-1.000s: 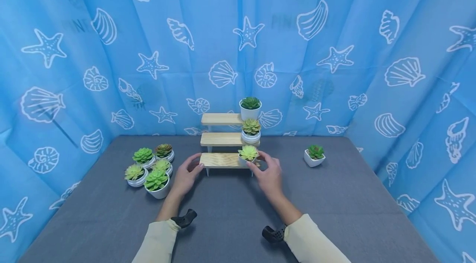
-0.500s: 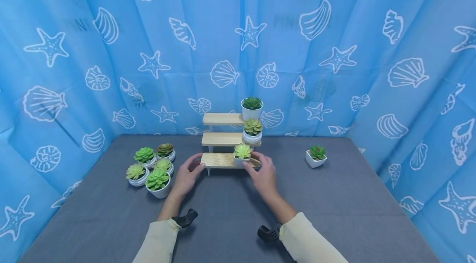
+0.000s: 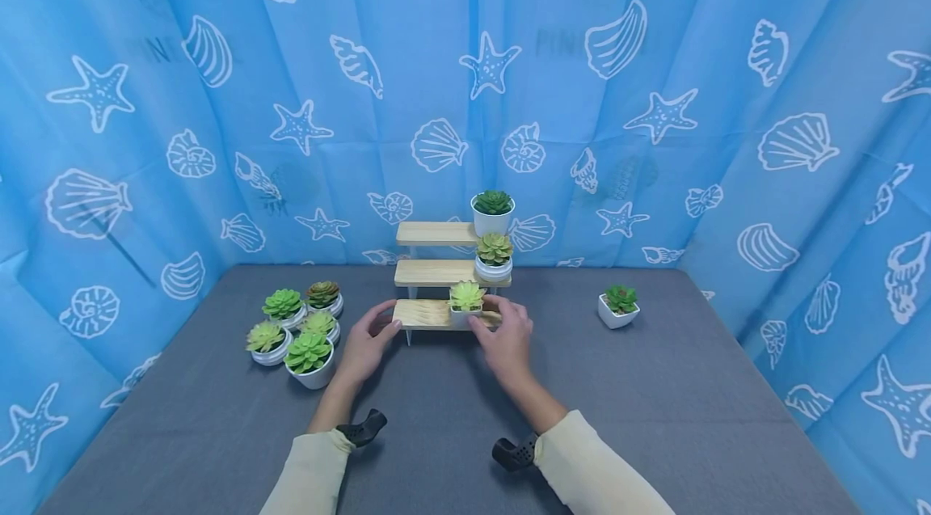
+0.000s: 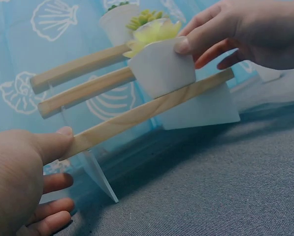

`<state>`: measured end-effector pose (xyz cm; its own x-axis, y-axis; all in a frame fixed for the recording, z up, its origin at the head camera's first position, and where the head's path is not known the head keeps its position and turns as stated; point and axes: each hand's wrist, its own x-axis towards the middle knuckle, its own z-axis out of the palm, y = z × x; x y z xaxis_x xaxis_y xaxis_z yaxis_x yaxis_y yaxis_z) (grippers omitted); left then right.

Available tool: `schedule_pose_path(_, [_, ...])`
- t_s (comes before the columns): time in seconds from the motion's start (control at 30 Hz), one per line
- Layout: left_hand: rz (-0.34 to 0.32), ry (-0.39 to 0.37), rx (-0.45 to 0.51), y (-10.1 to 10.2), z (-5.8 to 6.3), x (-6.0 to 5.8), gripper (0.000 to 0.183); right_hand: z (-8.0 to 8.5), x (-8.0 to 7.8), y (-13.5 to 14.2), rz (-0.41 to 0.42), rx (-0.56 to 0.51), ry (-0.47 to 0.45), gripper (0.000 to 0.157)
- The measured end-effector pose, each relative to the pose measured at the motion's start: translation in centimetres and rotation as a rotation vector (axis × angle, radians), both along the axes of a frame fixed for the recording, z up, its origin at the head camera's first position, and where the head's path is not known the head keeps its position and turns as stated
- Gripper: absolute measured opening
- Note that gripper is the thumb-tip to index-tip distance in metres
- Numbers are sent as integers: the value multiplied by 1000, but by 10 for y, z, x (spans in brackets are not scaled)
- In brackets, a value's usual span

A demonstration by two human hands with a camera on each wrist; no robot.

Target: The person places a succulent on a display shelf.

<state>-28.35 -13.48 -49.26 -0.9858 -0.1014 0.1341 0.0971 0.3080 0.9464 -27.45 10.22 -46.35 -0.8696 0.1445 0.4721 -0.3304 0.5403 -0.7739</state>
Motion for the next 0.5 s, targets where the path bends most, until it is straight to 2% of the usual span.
schedule_pose_path(0.5, [-4,1,3,-1,0,1,44,-1,-2,-13,-24,12,56,38])
